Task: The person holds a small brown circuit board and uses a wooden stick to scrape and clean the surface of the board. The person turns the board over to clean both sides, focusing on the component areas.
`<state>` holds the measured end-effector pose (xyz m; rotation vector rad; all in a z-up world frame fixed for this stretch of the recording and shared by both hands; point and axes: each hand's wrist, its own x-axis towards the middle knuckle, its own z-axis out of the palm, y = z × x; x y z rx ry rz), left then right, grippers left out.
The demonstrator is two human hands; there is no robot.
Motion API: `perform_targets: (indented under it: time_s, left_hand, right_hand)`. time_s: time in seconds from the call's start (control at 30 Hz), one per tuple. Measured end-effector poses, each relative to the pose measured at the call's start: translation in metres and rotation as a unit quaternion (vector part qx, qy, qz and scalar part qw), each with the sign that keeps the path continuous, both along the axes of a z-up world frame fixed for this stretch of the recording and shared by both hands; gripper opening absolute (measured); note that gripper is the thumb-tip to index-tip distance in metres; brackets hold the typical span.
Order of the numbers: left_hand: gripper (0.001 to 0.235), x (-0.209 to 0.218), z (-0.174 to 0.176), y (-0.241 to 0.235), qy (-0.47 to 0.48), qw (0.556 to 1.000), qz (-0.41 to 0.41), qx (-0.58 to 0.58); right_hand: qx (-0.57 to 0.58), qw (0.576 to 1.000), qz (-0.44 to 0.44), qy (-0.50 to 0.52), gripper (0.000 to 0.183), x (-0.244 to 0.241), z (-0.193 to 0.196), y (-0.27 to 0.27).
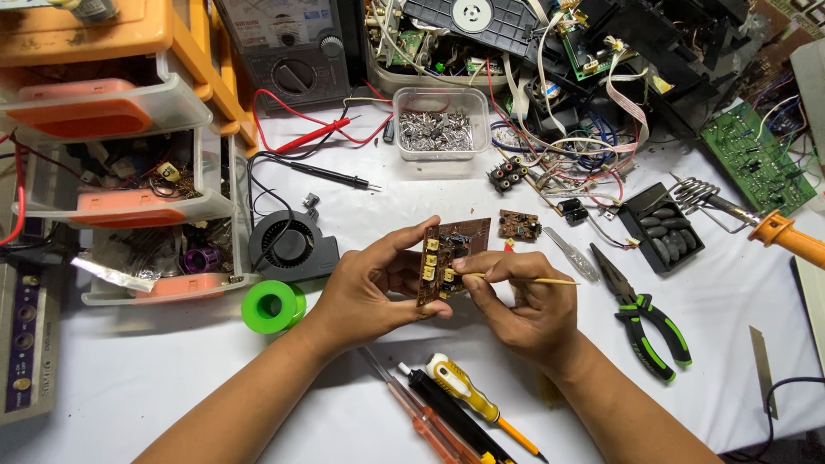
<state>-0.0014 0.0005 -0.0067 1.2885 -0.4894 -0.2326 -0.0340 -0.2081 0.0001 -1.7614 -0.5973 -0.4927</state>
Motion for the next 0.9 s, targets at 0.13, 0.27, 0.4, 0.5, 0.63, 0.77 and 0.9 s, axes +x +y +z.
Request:
perform_targets:
  time_s: [0.13, 0.27, 0.4, 0.5, 0.63, 0.77, 0.9]
  left_hand:
    - [0.084, -0.001, -0.001, 0.000, -0.001, 1.000, 0.005, 0.002]
    - [0.085, 0.000, -0.001, 0.000, -0.005, 1.000, 0.005, 0.001]
    - [0.085, 0.001, -0.004, -0.002, -0.001, 1.000, 0.010, 0.004]
    - [0.084, 0.000, 0.001, -0.001, -0.002, 1.000, 0.010, 0.002]
    - [0.084, 0.000, 0.000, -0.001, -0.003, 1.000, 0.006, -0.002]
    - [0.084, -0.001, -0.001, -0.001, -0.006, 1.000, 0.012, -0.002]
    - [0.083, 0.000, 0.001, -0.001, -0.011, 1.000, 0.014, -0.004]
  right_hand:
    - [-0.021, 1.000, -0.012, -0.007, 0.023, -0.001, 0.007, 0.001]
    - [-0.019, 1.000, -0.003, -0.010, 0.024, 0.000, 0.003, 0.000]
    - [0.054, 0.997, 0.015, 0.051, 0.024, 0.001, 0.001, -0.001]
    - [0.069, 0.995, 0.031, 0.064, 0.023, 0.000, 0.005, -0.001]
    - [0.070, 0.995, 0.041, 0.066, 0.024, -0.001, 0.000, -0.004]
    - [0.058, 0.996, 0.050, 0.051, 0.024, 0.000, -0.002, -0.006]
    - [0.043, 0.997, 0.051, 0.030, 0.024, 0.002, -0.003, -0.005]
